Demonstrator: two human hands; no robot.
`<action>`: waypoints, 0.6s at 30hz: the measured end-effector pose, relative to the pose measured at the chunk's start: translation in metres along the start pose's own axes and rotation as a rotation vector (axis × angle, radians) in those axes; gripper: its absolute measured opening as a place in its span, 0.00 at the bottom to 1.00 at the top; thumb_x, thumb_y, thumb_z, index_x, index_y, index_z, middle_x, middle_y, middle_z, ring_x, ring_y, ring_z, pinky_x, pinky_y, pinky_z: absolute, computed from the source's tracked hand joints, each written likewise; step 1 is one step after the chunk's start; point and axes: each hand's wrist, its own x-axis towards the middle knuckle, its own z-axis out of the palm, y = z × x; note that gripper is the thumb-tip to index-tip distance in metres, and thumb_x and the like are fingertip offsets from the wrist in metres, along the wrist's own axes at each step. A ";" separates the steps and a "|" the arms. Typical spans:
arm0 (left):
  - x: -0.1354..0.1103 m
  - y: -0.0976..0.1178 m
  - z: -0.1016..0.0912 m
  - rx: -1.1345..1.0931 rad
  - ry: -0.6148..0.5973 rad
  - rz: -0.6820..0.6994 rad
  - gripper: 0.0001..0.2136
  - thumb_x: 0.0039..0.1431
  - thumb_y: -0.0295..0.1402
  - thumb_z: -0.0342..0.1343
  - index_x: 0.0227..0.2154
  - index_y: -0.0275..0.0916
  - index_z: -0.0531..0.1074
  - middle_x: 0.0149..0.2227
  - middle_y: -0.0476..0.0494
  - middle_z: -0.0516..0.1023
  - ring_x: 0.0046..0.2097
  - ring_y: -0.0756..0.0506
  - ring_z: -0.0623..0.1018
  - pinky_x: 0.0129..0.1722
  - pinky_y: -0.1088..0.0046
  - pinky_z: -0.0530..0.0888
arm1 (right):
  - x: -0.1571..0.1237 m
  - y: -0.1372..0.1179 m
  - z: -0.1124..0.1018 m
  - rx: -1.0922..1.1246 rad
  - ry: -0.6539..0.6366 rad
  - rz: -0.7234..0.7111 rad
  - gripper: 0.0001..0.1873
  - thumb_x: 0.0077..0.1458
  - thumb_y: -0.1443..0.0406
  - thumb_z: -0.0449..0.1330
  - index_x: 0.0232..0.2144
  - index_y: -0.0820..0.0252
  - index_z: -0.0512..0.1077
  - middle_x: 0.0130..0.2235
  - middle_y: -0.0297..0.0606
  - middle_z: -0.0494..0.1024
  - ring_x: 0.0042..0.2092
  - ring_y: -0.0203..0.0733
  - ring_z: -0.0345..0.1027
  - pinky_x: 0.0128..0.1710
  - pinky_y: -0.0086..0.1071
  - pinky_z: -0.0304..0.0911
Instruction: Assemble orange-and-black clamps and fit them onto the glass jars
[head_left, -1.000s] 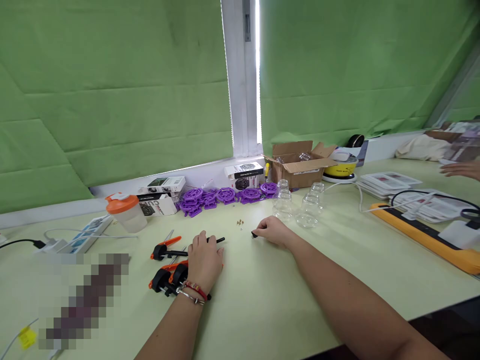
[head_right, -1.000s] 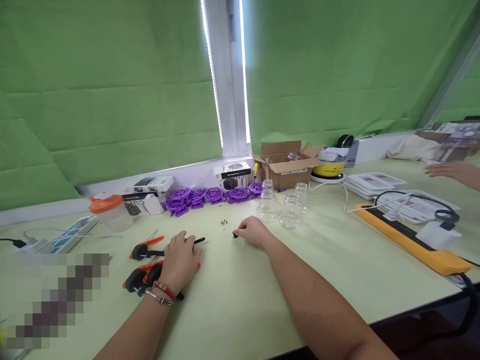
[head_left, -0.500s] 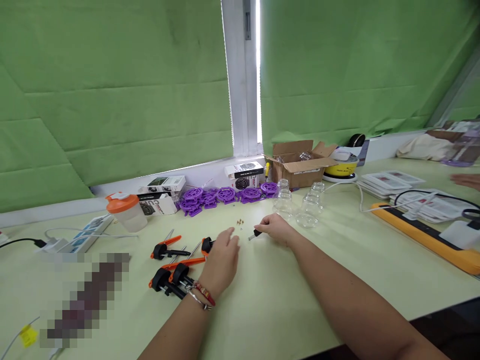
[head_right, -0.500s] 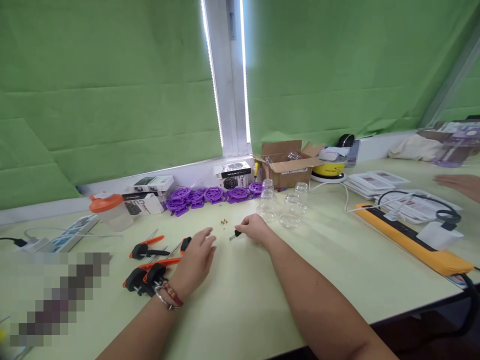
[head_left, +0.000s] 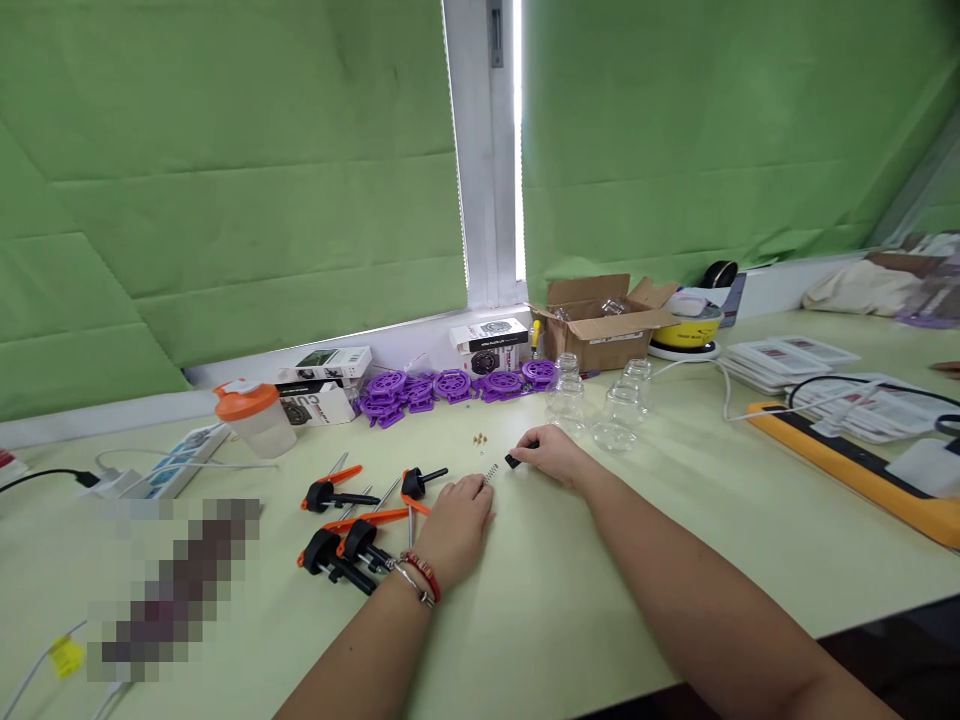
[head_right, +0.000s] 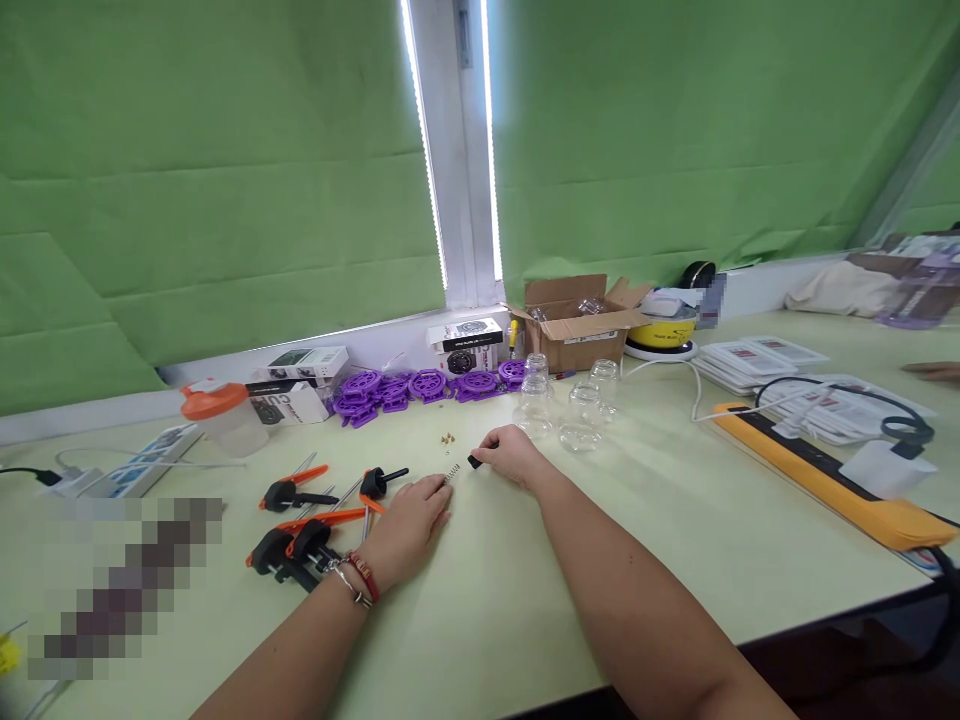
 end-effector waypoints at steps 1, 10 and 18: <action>-0.001 0.001 0.000 0.005 -0.003 -0.005 0.13 0.61 0.31 0.42 0.46 0.40 0.66 0.53 0.39 0.66 0.54 0.43 0.66 0.54 0.63 0.61 | 0.001 0.001 0.000 -0.028 0.010 -0.014 0.14 0.42 0.56 0.62 0.26 0.63 0.75 0.25 0.34 0.71 0.25 0.32 0.59 0.24 0.25 0.54; -0.004 -0.001 -0.003 0.002 -0.018 -0.047 0.12 0.59 0.33 0.44 0.43 0.40 0.68 0.52 0.40 0.67 0.54 0.42 0.65 0.54 0.60 0.60 | 0.004 0.002 0.001 -0.357 0.007 -0.206 0.09 0.43 0.59 0.64 0.28 0.57 0.77 0.32 0.36 0.77 0.34 0.38 0.66 0.35 0.28 0.58; -0.014 -0.005 -0.014 -0.008 -0.048 -0.047 0.09 0.58 0.34 0.47 0.38 0.39 0.69 0.51 0.38 0.67 0.52 0.40 0.67 0.52 0.61 0.62 | 0.004 -0.006 0.012 -0.617 0.090 -0.436 0.12 0.55 0.60 0.56 0.35 0.56 0.78 0.39 0.41 0.75 0.42 0.43 0.62 0.43 0.32 0.55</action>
